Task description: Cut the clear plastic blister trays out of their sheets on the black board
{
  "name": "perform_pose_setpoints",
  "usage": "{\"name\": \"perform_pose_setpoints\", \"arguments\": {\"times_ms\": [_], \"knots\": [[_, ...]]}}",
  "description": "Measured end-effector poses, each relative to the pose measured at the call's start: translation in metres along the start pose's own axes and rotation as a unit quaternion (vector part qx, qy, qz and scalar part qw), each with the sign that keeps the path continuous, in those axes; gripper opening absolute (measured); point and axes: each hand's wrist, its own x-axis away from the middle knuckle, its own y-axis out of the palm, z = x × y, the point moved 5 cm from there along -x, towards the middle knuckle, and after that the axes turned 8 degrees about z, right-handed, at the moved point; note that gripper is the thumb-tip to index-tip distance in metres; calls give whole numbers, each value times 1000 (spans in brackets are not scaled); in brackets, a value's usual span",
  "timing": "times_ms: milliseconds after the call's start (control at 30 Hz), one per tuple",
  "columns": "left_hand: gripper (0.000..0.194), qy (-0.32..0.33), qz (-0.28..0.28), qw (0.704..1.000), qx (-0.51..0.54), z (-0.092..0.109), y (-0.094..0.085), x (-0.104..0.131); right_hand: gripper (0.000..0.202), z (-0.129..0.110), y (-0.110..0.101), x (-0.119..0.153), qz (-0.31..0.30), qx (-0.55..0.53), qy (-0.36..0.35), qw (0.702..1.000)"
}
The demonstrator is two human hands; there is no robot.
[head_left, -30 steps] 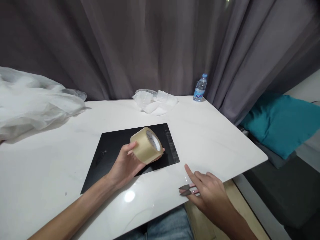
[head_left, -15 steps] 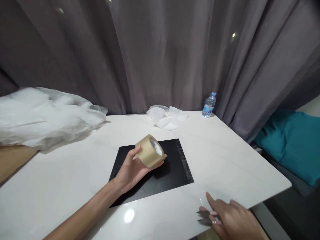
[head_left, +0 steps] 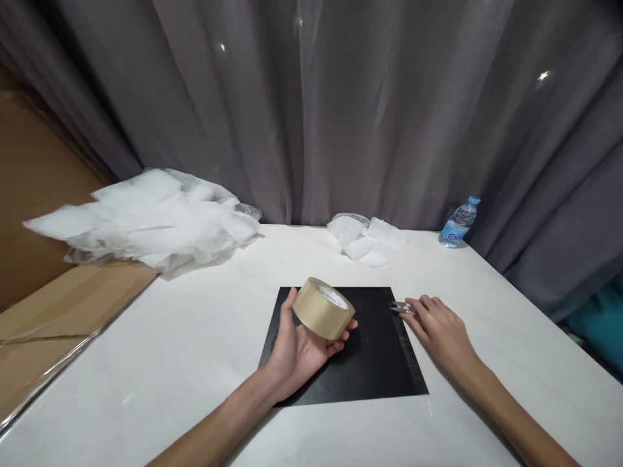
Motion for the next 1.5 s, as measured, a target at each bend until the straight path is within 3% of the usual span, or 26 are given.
{"name": "perform_pose_setpoints", "arguments": {"times_ms": [133, 233, 400, 467, 633, 900, 967, 1033, 1133, 1233, 1333, 1500], "knots": [[103, -83, -5, 996, -11, -9, -9, -4, 36, -8, -13, 0, 56, -22, -22, 998], [108, -111, -9, 993, -35, -12, -14, -8, 38, -33, -42, -14, 95, -153, -33, 983], [109, -124, -26, 991, -45, -15, -13, -9, 44, -95, -82, -47, 73, -342, -223, 910], [106, -124, -30, 991, -40, -14, -12, -8, 36, -104, -82, -59, 51, -397, -243, 884], [99, -143, -37, 987, -70, -4, -19, -6, 13, -108, -64, -83, -17, -504, -193, 842], [125, -157, -59, 957, -236, 26, -23, 0, 10, -119, -64, -93, -6, -484, -202, 851], [117, -86, -11, 951, -297, 42, -28, -1, 10, -118, -64, -97, 7, -493, -182, 851], [98, 74, 52, 921, -379, 65, -30, -1, 11, -117, -65, -103, 16, -503, -153, 850], [90, 286, 55, 813, -504, 79, -15, 11, 12, -120, -65, -109, 20, -513, -113, 851], [88, 385, 30, 732, -561, 73, 6, 25, 11, -127, -66, -110, 30, -515, -93, 851], [59, 422, 57, 705, -567, 72, 18, 33, 12, -134, -63, -109, 39, -511, -89, 854], [52, 370, 76, 732, -567, 77, 12, 27, 12, -142, -49, -106, 66, -495, -87, 862]]}}
